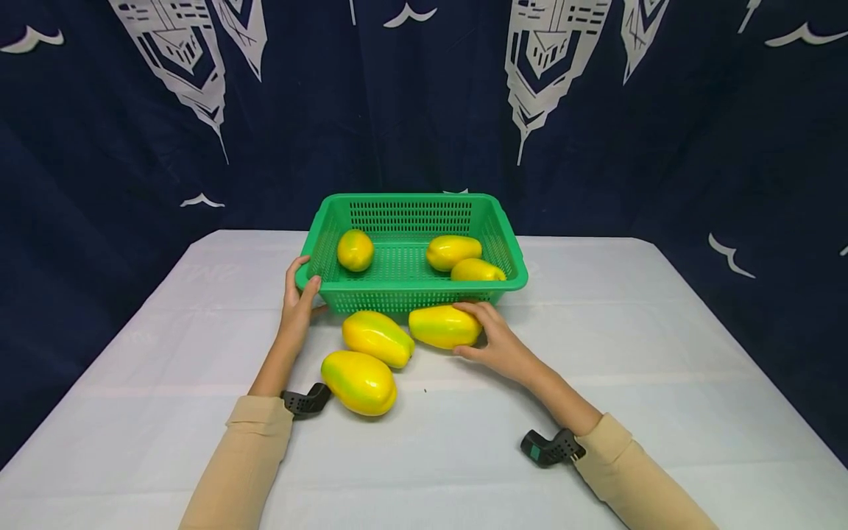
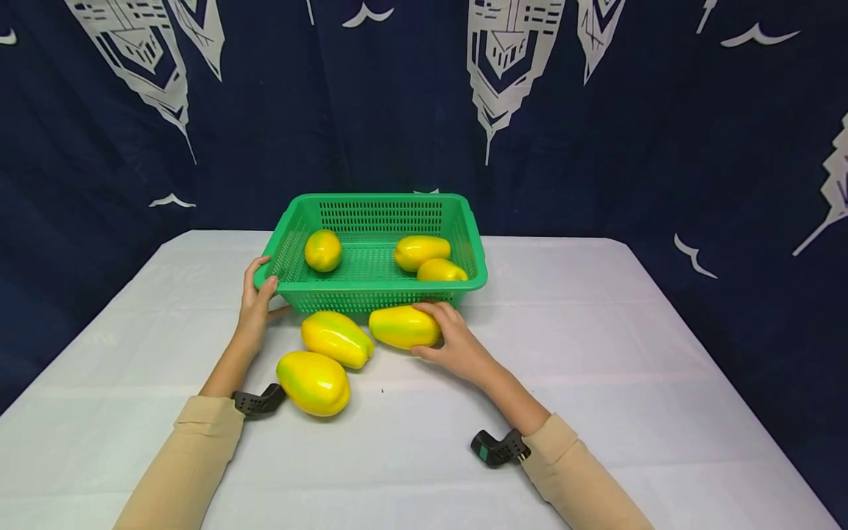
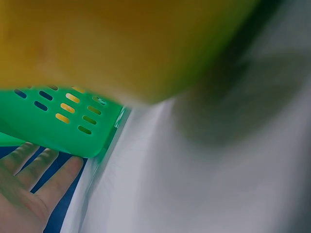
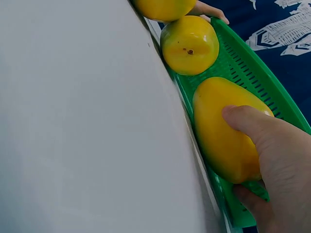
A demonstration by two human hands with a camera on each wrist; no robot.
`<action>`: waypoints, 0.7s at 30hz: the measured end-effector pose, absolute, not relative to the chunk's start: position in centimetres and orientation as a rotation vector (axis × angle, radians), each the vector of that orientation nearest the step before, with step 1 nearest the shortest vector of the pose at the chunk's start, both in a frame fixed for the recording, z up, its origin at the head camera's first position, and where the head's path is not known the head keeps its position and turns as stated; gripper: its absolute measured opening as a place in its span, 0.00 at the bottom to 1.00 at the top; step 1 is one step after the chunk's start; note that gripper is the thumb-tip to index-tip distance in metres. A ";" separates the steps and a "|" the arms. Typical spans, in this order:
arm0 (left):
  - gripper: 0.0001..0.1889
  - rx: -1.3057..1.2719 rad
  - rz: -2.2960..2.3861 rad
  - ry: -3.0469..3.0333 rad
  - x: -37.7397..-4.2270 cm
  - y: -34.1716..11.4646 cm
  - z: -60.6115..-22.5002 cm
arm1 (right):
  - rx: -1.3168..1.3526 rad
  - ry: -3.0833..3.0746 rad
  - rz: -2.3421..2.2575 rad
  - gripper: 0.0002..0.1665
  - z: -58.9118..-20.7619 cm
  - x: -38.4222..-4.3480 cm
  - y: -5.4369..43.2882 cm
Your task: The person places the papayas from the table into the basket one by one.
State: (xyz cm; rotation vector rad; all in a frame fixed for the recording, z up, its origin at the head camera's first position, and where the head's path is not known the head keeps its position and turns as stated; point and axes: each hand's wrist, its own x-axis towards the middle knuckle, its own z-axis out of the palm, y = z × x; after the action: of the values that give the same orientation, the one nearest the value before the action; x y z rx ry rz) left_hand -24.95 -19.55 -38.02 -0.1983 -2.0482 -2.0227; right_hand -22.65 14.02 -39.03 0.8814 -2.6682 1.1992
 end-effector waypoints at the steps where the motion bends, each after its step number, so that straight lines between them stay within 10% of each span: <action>1: 0.27 -0.199 -2.024 -2.048 -24.9 -19.5 -38.0 | 0.875 -2.669 1.204 0.41 -39.1 -22.7 14.1; 21: 0.27 -0.190 -2.019 -2.047 -25.0 -19.6 -38.1 | 0.871 -2.613 1.389 0.38 -38.1 -22.3 13.4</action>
State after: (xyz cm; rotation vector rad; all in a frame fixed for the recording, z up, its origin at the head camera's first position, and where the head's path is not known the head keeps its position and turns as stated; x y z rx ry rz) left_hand -25.03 -19.62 -38.07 -0.1897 -2.0466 -2.0188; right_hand -22.26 13.39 -38.11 0.8715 -2.6125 1.3895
